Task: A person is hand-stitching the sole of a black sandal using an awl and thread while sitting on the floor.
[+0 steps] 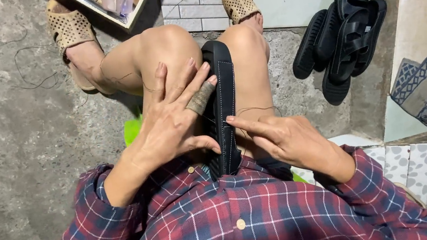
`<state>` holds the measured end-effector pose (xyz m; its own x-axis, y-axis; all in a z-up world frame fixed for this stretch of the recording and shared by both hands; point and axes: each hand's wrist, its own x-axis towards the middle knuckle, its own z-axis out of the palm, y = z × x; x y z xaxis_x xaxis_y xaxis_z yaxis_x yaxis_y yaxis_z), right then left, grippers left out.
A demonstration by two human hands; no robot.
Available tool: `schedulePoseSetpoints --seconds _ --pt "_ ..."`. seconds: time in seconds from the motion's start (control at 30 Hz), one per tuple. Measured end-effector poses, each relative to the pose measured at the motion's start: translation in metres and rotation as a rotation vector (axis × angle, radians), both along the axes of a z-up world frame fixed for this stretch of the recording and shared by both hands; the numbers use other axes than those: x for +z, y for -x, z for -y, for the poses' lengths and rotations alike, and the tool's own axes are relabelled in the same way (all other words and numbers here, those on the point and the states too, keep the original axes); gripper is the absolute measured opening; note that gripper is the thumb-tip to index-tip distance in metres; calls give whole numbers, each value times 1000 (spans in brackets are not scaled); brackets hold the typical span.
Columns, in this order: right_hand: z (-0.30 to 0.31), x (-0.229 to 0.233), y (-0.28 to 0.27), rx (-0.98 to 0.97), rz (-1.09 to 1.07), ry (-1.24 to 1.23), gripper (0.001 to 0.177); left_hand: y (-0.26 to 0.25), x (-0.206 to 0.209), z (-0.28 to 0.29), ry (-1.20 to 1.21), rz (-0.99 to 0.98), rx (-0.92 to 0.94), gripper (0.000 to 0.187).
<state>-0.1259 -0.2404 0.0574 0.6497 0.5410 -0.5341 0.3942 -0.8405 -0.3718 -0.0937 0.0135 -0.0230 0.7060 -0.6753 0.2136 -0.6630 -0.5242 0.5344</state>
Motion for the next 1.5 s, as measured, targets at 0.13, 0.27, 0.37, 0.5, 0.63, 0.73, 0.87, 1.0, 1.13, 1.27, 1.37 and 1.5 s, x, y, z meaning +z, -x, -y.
schedulePoseSetpoints --seconds 0.13,0.27,0.37,0.5,0.63,0.73,0.87,1.0,1.13,1.27,1.37,1.5 --pt "0 6 -1 27 38 -7 50 3 1 2 -11 -8 19 113" --pt "-6 15 -1 99 84 226 55 4 7 7 -40 7 46 110" --pt "-11 19 1 119 157 289 54 4 7 10 -18 -5 57 109" --pt "-3 8 -3 75 66 162 54 2 5 8 100 -36 68 105" --pt "9 -15 5 23 149 -121 53 2 4 13 147 -19 102 103" --pt "-1 -19 10 -18 215 -109 51 3 4 14 112 -44 91 108" --pt "-12 -21 8 -82 352 -268 39 1 7 14 124 -10 100 105" --pt "-13 -19 11 -80 385 -288 36 7 10 8 83 3 64 103" --pt "-8 -15 14 -27 427 -230 38 33 13 -2 163 35 74 44" --pt "-11 -13 11 -149 360 -223 26 53 6 -11 48 -138 134 16" --pt "-10 -15 11 -108 403 -229 27 56 21 -17 -98 -245 180 9" --pt "-7 -16 11 -71 470 -237 30 60 20 -26 -212 -313 215 7"
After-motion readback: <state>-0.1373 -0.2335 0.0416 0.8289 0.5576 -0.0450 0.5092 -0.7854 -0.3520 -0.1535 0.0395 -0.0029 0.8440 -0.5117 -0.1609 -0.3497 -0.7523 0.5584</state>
